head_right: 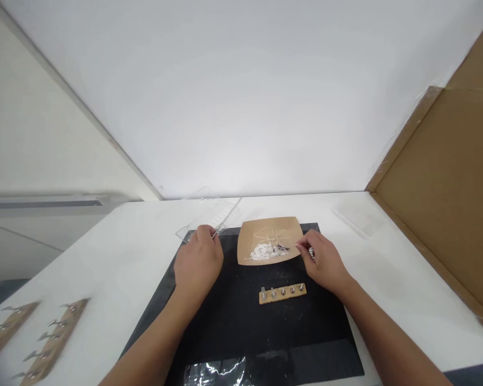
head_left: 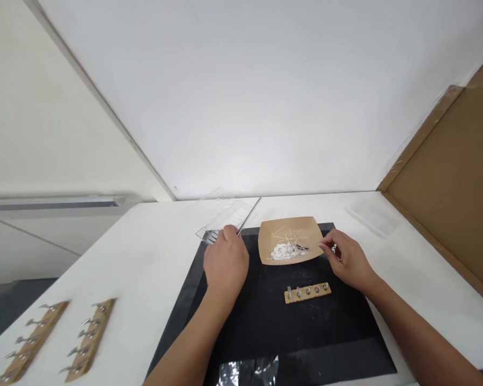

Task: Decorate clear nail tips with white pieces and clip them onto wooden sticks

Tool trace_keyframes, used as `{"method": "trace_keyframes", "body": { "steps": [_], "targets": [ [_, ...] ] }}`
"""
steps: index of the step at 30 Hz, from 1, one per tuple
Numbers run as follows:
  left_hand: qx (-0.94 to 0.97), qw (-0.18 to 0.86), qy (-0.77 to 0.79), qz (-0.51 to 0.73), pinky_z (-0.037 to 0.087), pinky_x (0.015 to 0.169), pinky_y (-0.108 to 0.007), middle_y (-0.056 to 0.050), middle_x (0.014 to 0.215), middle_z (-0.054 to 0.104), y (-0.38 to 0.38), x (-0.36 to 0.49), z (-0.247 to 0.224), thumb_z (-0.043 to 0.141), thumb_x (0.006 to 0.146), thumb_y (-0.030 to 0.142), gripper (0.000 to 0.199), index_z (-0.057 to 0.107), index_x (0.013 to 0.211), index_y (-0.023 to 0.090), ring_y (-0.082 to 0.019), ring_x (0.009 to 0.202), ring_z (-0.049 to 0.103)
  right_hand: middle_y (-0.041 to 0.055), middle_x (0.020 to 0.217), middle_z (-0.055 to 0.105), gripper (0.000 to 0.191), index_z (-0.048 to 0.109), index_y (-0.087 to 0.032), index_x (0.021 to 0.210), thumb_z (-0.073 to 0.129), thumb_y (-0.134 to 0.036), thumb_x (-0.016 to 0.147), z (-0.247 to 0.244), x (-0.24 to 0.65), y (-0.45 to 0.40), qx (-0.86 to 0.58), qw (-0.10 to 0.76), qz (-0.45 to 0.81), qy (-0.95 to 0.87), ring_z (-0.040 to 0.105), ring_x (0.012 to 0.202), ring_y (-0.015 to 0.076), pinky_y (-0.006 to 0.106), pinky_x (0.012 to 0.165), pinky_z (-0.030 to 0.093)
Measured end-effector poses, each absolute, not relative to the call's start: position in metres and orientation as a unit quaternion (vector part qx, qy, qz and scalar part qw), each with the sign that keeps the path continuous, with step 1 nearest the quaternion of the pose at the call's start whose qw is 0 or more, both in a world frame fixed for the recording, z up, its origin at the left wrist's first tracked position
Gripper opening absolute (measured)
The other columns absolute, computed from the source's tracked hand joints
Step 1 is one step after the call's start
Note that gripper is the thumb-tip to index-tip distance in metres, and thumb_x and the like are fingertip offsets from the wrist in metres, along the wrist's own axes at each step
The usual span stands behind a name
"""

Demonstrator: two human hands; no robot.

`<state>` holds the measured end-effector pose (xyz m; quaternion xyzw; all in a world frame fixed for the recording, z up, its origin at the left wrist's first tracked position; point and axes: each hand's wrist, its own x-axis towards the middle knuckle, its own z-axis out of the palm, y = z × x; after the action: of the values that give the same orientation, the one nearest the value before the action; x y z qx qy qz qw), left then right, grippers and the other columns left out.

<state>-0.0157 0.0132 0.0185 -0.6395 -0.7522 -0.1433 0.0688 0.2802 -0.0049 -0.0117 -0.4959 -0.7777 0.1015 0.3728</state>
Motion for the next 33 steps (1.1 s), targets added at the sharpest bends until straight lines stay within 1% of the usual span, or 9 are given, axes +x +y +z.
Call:
{"method": "trace_keyframes", "body": {
  "steps": [2, 4, 6, 10, 14, 18, 23, 28, 33],
  "targets": [
    [-0.625, 0.068, -0.749, -0.207, 0.053, 0.074, -0.040, -0.017, 0.099, 0.075, 0.010, -0.009, 0.018, 0.036, 0.105, 0.025, 0.030, 0.053, 0.125, 0.011, -0.035, 0.090, 0.076, 0.0019, 0.086, 0.063, 0.014, 0.059, -0.024, 0.094, 0.054, -0.029, 0.106, -0.013, 0.275, -0.004, -0.496, 0.388, 0.075, -0.773, 0.062, 0.077, 0.0189, 0.033, 0.069, 0.047],
    [-0.615, 0.026, -0.745, -0.258, 0.053, 0.068, -0.038, -0.014, 0.094, 0.076, 0.007, -0.002, 0.016, 0.037, 0.106, 0.027, 0.033, 0.047, 0.133, 0.012, -0.033, 0.083, 0.077, 0.0013, 0.085, 0.063, 0.014, 0.059, -0.024, 0.094, 0.055, -0.029, 0.106, -0.010, 0.270, -0.005, -0.495, 0.402, 0.049, -0.769, 0.062, 0.076, 0.0183, 0.032, 0.069, 0.046],
    [-0.632, -0.014, -0.717, -0.294, 0.052, 0.064, -0.036, -0.013, 0.095, 0.077, 0.004, 0.003, 0.014, 0.039, 0.107, 0.033, 0.035, 0.044, 0.136, 0.013, -0.032, 0.080, 0.077, 0.0009, 0.083, 0.063, 0.014, 0.059, -0.024, 0.093, 0.055, -0.029, 0.106, -0.004, 0.266, -0.005, -0.492, 0.412, 0.036, -0.766, 0.062, 0.075, 0.0179, 0.032, 0.069, 0.046],
    [-0.696, -0.075, -0.649, -0.300, 0.054, 0.067, -0.033, -0.011, 0.101, 0.078, 0.000, 0.008, 0.013, 0.034, 0.110, 0.038, 0.037, 0.045, 0.138, 0.017, -0.029, 0.084, 0.078, 0.0018, 0.086, 0.065, 0.015, 0.059, -0.024, 0.093, 0.055, -0.029, 0.107, 0.013, 0.257, -0.004, -0.472, 0.401, 0.034, -0.785, 0.062, 0.077, 0.0182, 0.032, 0.070, 0.046],
    [-0.754, -0.075, -0.601, -0.254, 0.053, 0.072, -0.031, -0.009, 0.095, 0.077, -0.006, 0.011, 0.013, 0.029, 0.111, 0.034, 0.036, 0.059, 0.124, 0.019, -0.025, 0.086, 0.077, 0.0034, 0.086, 0.065, 0.014, 0.058, -0.023, 0.093, 0.053, -0.026, 0.106, 0.021, 0.241, 0.003, -0.444, 0.380, 0.031, -0.811, 0.060, 0.077, 0.0197, 0.034, 0.071, 0.046],
    [-0.800, -0.053, -0.540, -0.257, 0.050, 0.071, -0.029, -0.007, 0.088, 0.077, -0.010, 0.015, 0.008, 0.032, 0.111, 0.036, 0.039, 0.067, 0.112, 0.021, -0.022, 0.080, 0.074, 0.0056, 0.087, 0.066, 0.019, 0.053, -0.024, 0.089, 0.050, -0.024, 0.107, 0.017, 0.222, 0.010, -0.434, 0.435, 0.024, -0.789, 0.061, 0.082, 0.0219, 0.036, 0.076, 0.048],
    [-0.804, -0.021, -0.537, -0.252, 0.045, 0.063, -0.028, -0.006, 0.075, 0.073, -0.013, 0.020, 0.003, 0.034, 0.111, 0.036, 0.041, 0.070, 0.101, 0.020, -0.021, 0.069, 0.071, 0.0049, 0.083, 0.063, 0.022, 0.051, -0.024, 0.086, 0.047, -0.024, 0.108, 0.013, 0.209, 0.012, -0.465, 0.427, -0.017, -0.775, 0.059, 0.078, 0.0217, 0.036, 0.075, 0.046],
    [-0.808, 0.005, -0.544, -0.226, 0.041, 0.059, -0.028, -0.007, 0.072, 0.072, -0.013, 0.023, 0.001, 0.033, 0.112, 0.036, 0.045, 0.071, 0.096, 0.018, -0.021, 0.066, 0.070, 0.0049, 0.082, 0.062, 0.025, 0.049, -0.024, 0.085, 0.046, -0.023, 0.109, 0.006, 0.206, 0.014, -0.469, 0.412, -0.037, -0.781, 0.058, 0.079, 0.0226, 0.036, 0.074, 0.043],
    [-0.809, 0.033, -0.559, -0.180, 0.039, 0.057, -0.026, -0.008, 0.068, 0.070, -0.017, 0.026, 0.001, 0.033, 0.111, 0.033, 0.044, 0.072, 0.097, 0.018, -0.021, 0.064, 0.069, 0.0046, 0.081, 0.062, 0.026, 0.048, -0.024, 0.083, 0.045, -0.022, 0.108, 0.004, 0.208, 0.011, -0.465, 0.382, -0.057, -0.796, 0.051, 0.071, 0.0217, 0.036, 0.070, 0.038]
  ]
}}
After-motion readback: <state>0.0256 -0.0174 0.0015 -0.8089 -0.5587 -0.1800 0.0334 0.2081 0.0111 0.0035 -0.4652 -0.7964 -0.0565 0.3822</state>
